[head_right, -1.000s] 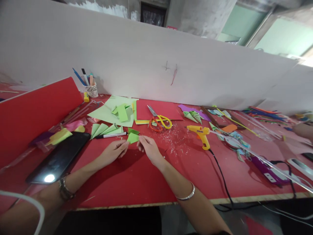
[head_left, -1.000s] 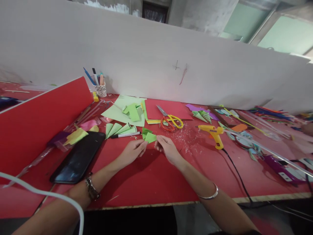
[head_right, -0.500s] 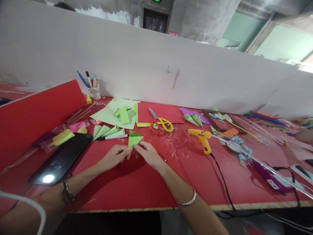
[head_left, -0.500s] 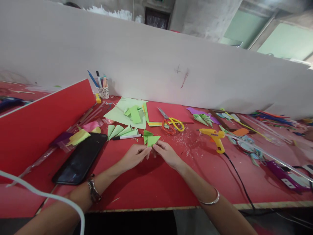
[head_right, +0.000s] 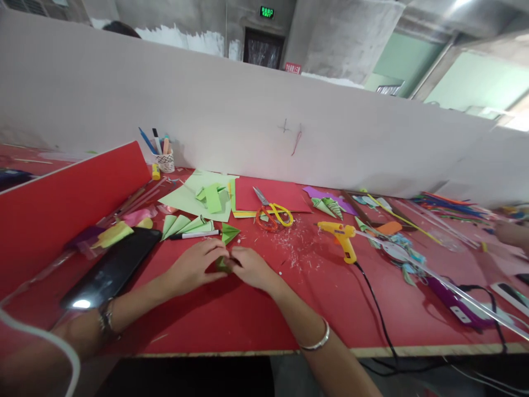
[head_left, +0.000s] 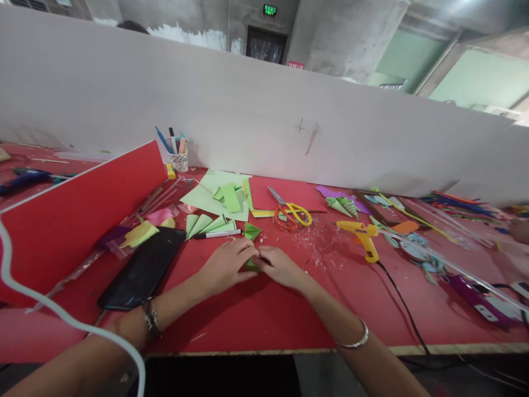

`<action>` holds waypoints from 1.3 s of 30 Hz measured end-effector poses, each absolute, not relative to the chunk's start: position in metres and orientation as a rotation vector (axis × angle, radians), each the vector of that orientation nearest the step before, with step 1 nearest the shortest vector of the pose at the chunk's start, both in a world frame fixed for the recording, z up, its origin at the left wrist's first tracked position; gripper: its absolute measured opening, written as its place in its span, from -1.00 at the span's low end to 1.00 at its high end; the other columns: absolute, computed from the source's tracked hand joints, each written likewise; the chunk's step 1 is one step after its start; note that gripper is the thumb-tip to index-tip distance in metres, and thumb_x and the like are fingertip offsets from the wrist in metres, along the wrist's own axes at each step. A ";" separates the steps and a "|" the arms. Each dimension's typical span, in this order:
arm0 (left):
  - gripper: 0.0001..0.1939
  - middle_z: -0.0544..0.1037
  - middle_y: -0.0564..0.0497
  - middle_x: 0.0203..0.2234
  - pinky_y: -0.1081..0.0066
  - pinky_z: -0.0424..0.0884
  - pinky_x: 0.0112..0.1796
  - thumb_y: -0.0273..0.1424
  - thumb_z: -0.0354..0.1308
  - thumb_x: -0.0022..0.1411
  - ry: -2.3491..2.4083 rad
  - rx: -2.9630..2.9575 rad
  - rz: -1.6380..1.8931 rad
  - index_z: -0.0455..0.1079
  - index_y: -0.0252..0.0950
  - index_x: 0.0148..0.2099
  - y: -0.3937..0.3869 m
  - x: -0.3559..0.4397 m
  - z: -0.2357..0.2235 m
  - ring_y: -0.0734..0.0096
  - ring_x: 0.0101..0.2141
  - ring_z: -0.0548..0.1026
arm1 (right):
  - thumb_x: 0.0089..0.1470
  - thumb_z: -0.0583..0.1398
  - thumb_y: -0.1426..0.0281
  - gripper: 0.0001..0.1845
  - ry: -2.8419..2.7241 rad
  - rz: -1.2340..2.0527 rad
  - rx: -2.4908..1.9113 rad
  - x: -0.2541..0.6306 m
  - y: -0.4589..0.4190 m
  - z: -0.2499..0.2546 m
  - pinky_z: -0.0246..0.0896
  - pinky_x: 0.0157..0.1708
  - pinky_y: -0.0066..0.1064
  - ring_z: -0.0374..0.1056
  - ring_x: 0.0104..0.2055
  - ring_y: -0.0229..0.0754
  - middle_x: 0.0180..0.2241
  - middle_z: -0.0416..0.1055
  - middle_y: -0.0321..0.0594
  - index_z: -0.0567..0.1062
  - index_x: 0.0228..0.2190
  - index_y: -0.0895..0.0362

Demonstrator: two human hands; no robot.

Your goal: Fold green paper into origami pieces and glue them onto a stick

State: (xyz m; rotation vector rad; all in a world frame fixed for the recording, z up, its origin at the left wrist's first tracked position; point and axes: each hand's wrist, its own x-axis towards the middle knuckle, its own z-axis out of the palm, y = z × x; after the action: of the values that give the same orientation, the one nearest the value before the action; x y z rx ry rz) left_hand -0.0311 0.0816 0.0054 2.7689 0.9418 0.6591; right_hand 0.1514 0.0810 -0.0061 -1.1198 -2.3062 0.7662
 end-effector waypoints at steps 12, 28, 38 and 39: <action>-0.80 0.42 -0.02 -0.34 0.39 0.27 -0.32 -0.34 0.12 0.10 0.963 2.867 0.344 0.25 -0.32 -0.24 0.080 -0.032 -0.001 0.32 -0.32 0.37 | 0.01 0.09 0.44 -0.93 -2.511 0.565 -1.225 0.150 0.079 0.004 0.02 -0.40 -0.50 0.13 -0.40 -0.32 -0.44 0.20 -0.30 0.32 -0.48 0.17; -0.80 0.42 -0.04 -0.25 0.34 0.28 -0.23 -0.29 0.03 0.16 0.870 2.989 0.402 0.28 -0.30 -0.21 0.081 -0.034 -0.009 0.29 -0.25 0.36 | 0.06 0.03 0.45 -0.83 -2.664 0.453 -1.227 0.153 0.086 0.009 0.01 -0.38 -0.48 0.13 -0.38 -0.31 -0.45 0.23 -0.26 0.32 -0.52 0.19; -0.80 0.42 -0.06 -0.29 0.33 0.27 -0.25 -0.28 0.02 0.17 0.817 3.079 0.384 0.29 -0.31 -0.24 0.082 -0.036 -0.006 0.29 -0.28 0.37 | 0.05 0.03 0.47 -0.86 -2.585 0.435 -1.259 0.149 0.084 0.004 0.00 -0.40 -0.48 0.15 -0.39 -0.30 -0.46 0.25 -0.27 0.31 -0.51 0.17; -0.81 0.42 -0.06 -0.31 0.33 0.26 -0.27 -0.29 0.02 0.17 0.813 3.101 0.367 0.29 -0.31 -0.25 0.081 -0.036 -0.005 0.30 -0.30 0.38 | 0.05 0.02 0.47 -0.86 -2.571 0.442 -1.267 0.148 0.084 0.003 0.00 -0.40 -0.49 0.15 -0.40 -0.30 -0.47 0.24 -0.27 0.31 -0.51 0.17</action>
State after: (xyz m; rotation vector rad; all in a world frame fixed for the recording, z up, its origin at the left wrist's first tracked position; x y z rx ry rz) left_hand -0.0360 0.0813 -0.0050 3.1011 0.8130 0.3674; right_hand 0.1483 0.0839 0.0035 -1.2666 -2.5713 0.4416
